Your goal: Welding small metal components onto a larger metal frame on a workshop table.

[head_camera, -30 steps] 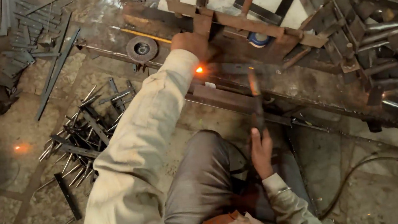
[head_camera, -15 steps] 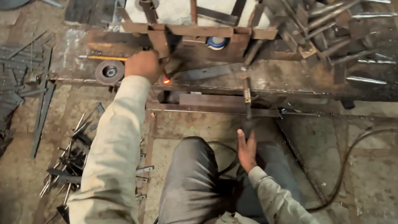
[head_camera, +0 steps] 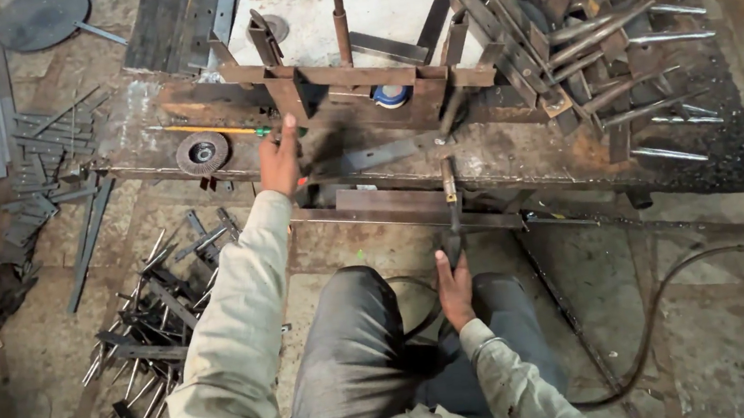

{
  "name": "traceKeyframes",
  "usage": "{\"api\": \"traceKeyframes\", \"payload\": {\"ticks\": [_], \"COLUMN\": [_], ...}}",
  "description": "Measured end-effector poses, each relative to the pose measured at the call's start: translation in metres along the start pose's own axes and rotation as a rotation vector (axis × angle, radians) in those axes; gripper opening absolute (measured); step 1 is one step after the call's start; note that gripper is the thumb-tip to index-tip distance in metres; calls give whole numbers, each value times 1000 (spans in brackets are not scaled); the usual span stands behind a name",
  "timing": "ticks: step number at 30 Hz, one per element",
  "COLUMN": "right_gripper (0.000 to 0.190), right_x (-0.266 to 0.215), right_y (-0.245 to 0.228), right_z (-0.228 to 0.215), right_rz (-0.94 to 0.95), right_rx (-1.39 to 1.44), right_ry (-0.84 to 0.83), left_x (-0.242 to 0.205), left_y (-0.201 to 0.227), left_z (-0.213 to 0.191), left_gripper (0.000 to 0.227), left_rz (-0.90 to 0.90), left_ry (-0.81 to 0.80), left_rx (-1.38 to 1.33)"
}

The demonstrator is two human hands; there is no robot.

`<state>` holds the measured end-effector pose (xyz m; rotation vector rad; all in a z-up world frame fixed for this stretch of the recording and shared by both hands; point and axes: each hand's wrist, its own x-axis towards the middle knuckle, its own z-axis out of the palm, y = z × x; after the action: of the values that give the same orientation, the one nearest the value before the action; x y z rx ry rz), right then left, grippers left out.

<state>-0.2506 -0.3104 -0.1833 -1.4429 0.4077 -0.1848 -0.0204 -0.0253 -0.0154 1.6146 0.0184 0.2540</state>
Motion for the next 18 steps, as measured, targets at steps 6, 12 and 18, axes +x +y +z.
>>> {"api": "traceKeyframes", "payload": {"ticks": [6, 12, 18], "right_gripper": [42, 38, 31], "right_x": [0, 10, 8], "right_y": [2, 33, 19], "right_z": [0, -9, -5], "right_rz": [-35, -495, -91], "right_rx": [11, -254, -116], "right_ry": [2, 37, -3], "left_x": [-2, -69, -173], "left_y": [1, 15, -27], "left_z": [-41, -151, -272], "left_gripper": [58, 50, 61], "left_rz": [-75, 68, 15], "left_ry": [263, 400, 737], "left_rx": [-92, -127, 19]}}
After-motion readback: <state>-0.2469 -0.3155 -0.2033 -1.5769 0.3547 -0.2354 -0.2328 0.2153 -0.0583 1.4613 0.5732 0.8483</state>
